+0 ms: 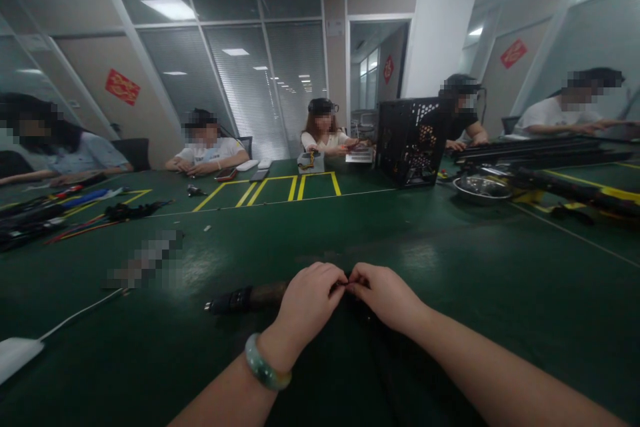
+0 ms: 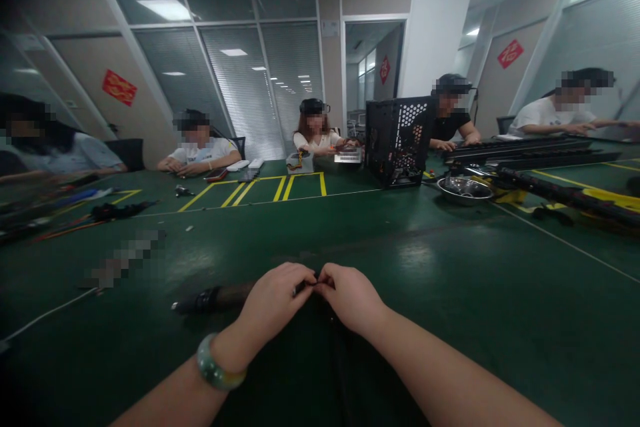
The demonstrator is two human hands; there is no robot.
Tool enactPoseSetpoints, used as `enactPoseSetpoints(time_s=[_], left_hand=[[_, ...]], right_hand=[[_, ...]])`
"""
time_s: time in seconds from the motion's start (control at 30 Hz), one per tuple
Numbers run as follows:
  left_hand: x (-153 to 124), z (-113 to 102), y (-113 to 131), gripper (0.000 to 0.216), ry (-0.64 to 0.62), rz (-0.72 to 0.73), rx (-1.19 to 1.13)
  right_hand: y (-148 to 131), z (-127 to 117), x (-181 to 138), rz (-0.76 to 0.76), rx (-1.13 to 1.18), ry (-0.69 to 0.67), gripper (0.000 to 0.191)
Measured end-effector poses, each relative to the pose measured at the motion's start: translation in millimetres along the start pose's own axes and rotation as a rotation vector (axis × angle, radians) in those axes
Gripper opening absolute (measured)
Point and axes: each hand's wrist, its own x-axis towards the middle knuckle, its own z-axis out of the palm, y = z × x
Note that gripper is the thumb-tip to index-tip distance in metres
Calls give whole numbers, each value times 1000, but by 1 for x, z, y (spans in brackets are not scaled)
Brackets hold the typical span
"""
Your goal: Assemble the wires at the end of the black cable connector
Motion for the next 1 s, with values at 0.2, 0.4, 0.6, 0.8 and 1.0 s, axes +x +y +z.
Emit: enactPoseSetpoints(time_s=[0.2,0.4,0.6,0.8,1.0], left_hand=[[2,2,-1,4,-2,-22,8],[-2,1,0,16,42,-95,-34],[-3,-2,2,9,39,-57,-50],[-3,0,1,10,43,-50,-27],[-4,-1,0,11,43,-27,-37]], right_hand=[[1,2,7,-50,-111,83,14],[-1,0,7,-48,-119,88,12],[1,-1,8,-33,-80,62,13],[3,0,6,0,21,-7,12],[2,-2,3,23,13,25,10]])
